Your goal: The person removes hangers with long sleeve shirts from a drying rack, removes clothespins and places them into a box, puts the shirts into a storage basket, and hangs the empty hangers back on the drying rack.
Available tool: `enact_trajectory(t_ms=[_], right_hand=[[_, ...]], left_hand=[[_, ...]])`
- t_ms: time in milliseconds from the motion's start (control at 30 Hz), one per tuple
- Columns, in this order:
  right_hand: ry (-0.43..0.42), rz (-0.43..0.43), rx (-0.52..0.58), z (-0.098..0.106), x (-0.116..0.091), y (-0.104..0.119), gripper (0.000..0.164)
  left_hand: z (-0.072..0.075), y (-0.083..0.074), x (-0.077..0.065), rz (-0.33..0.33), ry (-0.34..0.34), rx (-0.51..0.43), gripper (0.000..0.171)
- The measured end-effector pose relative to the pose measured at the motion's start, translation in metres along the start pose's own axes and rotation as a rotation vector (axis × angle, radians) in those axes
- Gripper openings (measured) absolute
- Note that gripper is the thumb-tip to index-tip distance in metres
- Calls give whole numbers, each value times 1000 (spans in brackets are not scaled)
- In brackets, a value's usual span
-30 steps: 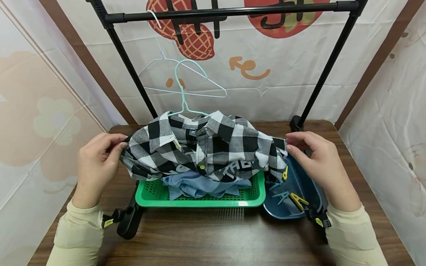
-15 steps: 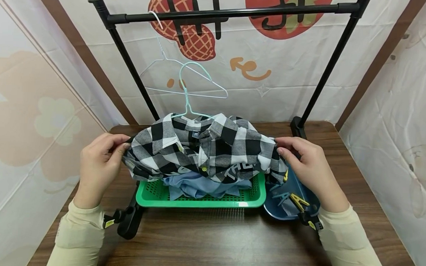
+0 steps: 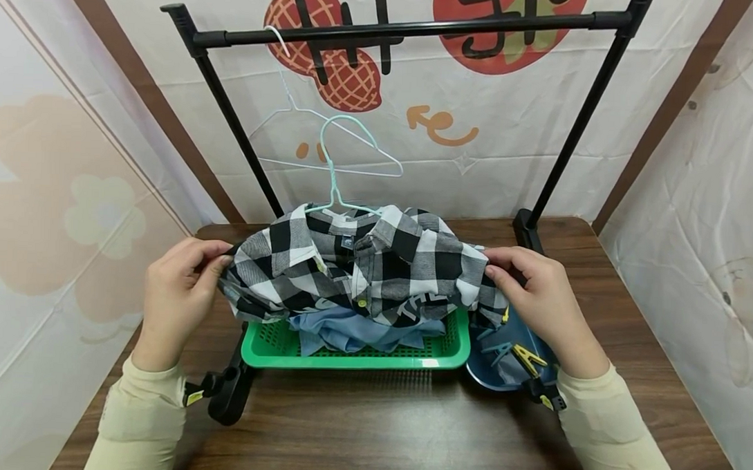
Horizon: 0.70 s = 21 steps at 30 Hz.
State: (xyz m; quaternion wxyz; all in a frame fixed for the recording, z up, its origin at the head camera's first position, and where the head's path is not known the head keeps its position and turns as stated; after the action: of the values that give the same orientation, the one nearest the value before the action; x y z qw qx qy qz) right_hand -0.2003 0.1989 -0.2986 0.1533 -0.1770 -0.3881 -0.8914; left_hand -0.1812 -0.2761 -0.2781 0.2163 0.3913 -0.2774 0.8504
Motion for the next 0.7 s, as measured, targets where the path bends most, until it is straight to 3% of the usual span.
enact_trajectory(t_ms=[433,700], right_hand=[[-46,-18,24,6,-2,-1,20],[-80,12,34,11,-1,0,21]], left_hand=[[-7,-2,5,17,47,-119,15],[-8,-8,5,15,107,-99,16]])
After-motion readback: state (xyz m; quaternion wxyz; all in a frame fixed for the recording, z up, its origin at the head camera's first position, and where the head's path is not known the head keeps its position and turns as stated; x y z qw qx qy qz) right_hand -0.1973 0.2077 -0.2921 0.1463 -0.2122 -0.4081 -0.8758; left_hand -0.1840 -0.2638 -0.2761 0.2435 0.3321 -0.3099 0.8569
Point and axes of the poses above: each hand's wrist, its own x-axis towards the middle knuckle, its own z-axis out of the back of the hand, y = z × x, the point moved 7 cm from there along x, towards the middle knuckle, and after that the axes turned 7 degrees about -z, right-handed, at the moved point
